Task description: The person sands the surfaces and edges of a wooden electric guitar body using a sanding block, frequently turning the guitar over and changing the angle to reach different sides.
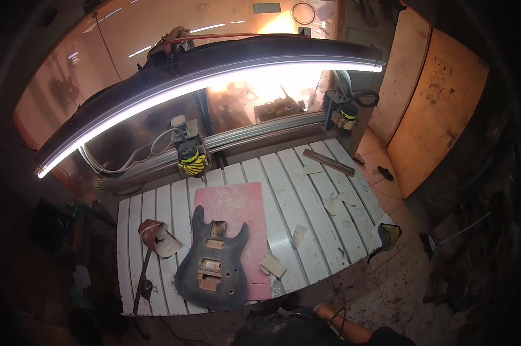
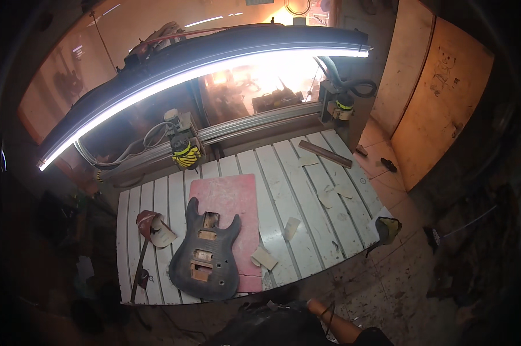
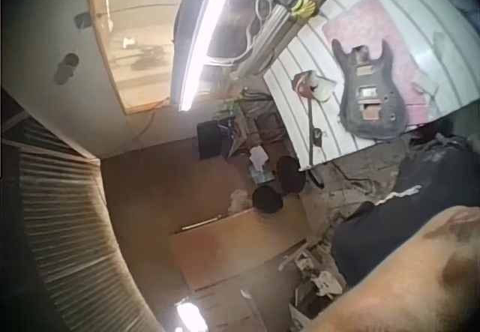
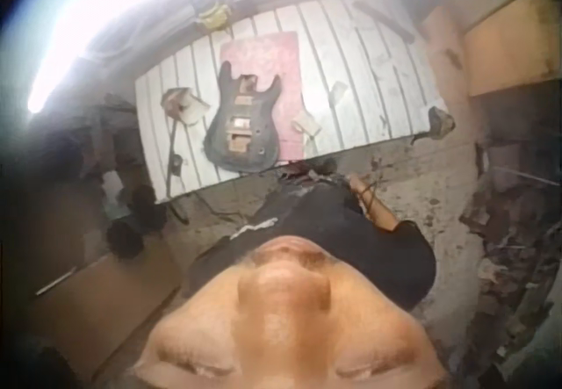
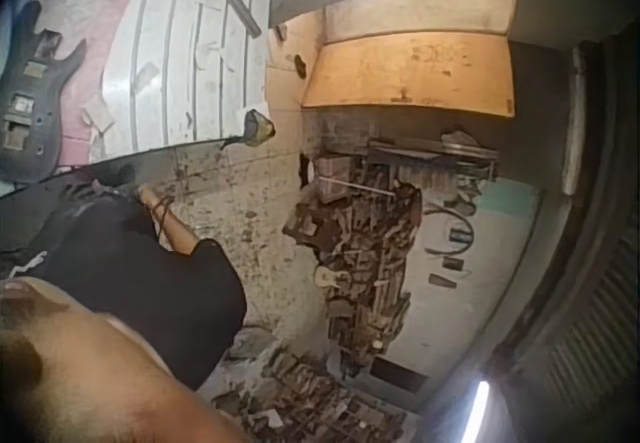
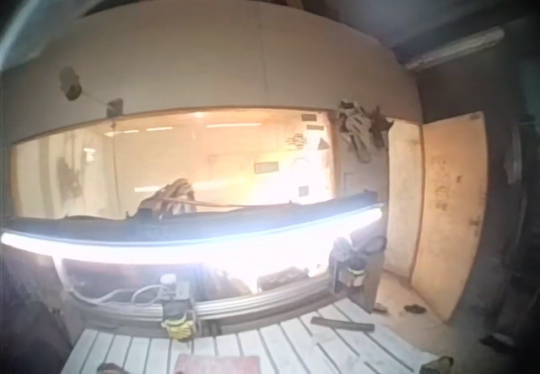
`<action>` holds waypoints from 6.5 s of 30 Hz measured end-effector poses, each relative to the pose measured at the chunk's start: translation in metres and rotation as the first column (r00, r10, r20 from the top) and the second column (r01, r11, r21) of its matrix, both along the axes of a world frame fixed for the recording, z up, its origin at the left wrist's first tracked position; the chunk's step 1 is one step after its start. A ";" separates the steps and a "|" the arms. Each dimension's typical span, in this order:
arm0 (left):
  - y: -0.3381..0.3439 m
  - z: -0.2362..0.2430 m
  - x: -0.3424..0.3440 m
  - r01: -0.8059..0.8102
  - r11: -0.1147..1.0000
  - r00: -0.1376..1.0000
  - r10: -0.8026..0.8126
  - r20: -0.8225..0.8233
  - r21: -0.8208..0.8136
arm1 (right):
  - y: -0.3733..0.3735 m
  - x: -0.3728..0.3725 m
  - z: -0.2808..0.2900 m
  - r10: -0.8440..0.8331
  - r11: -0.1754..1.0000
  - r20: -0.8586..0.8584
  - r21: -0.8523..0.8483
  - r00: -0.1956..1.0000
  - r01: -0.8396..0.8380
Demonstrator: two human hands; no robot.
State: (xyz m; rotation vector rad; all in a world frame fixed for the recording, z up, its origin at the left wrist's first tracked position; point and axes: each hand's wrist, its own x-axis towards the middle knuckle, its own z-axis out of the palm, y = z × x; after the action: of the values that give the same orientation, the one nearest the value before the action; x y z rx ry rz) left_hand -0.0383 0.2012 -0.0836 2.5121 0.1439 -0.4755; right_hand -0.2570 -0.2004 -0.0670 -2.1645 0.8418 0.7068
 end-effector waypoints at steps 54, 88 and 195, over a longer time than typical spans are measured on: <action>-0.079 0.265 0.239 -0.036 0.841 0.851 0.309 0.424 -0.540 | -0.059 0.372 0.252 -0.786 0.200 0.265 0.964 0.558 -0.177; -0.143 0.350 0.176 0.527 0.796 0.759 -0.282 0.587 -0.299 | -0.025 0.374 0.280 0.425 0.867 0.845 -0.483 0.323 0.124; -0.144 0.334 0.167 0.552 0.778 0.722 -0.266 0.639 -0.299 | -0.112 0.399 0.282 0.054 0.914 0.905 -0.215 0.422 0.344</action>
State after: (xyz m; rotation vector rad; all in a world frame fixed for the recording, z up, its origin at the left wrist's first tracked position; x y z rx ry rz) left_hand 0.1288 0.0572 0.2508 2.0612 -0.7242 0.0972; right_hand 0.1415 -0.3120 0.2146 -2.2745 0.5410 -0.8129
